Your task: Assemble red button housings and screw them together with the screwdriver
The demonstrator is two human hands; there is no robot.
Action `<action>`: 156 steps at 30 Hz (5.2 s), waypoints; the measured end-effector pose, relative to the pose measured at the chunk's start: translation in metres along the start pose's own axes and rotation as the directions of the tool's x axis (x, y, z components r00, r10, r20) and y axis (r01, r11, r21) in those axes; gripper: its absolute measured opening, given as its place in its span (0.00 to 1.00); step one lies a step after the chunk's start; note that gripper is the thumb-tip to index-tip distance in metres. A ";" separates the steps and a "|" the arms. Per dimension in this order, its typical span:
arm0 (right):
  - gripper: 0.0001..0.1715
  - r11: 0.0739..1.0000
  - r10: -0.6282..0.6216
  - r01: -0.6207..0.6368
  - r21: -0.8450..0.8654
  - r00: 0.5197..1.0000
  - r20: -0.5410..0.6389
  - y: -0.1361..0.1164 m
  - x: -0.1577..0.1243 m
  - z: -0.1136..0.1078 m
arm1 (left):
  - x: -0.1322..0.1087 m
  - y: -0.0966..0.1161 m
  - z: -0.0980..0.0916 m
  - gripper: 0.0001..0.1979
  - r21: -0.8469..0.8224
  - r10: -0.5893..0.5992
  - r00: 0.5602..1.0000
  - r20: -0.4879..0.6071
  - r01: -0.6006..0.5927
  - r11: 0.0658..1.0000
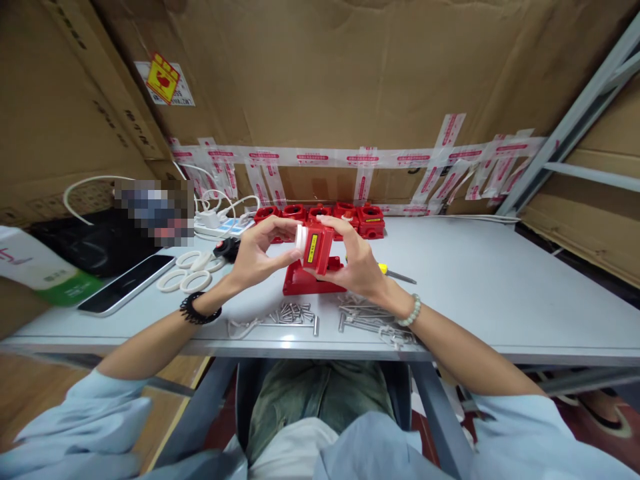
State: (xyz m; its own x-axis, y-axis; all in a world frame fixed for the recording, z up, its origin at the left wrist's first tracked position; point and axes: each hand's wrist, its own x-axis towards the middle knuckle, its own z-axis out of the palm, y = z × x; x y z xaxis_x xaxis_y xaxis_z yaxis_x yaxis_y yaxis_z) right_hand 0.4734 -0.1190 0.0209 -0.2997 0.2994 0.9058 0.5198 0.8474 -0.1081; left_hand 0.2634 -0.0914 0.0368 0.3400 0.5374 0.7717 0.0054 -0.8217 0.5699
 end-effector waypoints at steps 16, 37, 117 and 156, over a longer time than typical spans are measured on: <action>0.51 0.994 -0.102 0.101 0.038 0.994 0.025 0.004 0.005 -0.003 | -0.001 -0.002 0.002 0.20 -0.054 -0.062 0.998 -0.016 0.061 0.997; 0.49 0.968 0.171 -0.170 0.183 0.985 0.010 0.003 0.003 -0.002 | 0.003 -0.003 -0.006 0.33 -0.033 0.183 0.966 0.184 -0.180 0.983; 0.48 0.986 0.128 -0.132 0.103 0.991 0.045 0.003 0.004 -0.001 | 0.005 -0.001 -0.011 0.23 0.125 0.000 0.985 0.175 -0.022 0.992; 0.47 0.865 0.330 -0.355 0.355 0.935 0.130 -0.006 0.013 -0.008 | 0.008 0.000 -0.017 0.31 0.337 0.374 0.882 0.287 -0.459 0.822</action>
State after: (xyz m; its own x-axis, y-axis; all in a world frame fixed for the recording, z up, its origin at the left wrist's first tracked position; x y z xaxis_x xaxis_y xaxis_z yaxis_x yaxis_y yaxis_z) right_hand 0.4729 -0.1240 0.0369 -0.2129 0.6167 0.7579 0.2716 0.7825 -0.5604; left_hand 0.2496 -0.0837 0.0473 0.5720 0.1117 0.8126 0.1653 -0.9861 0.0192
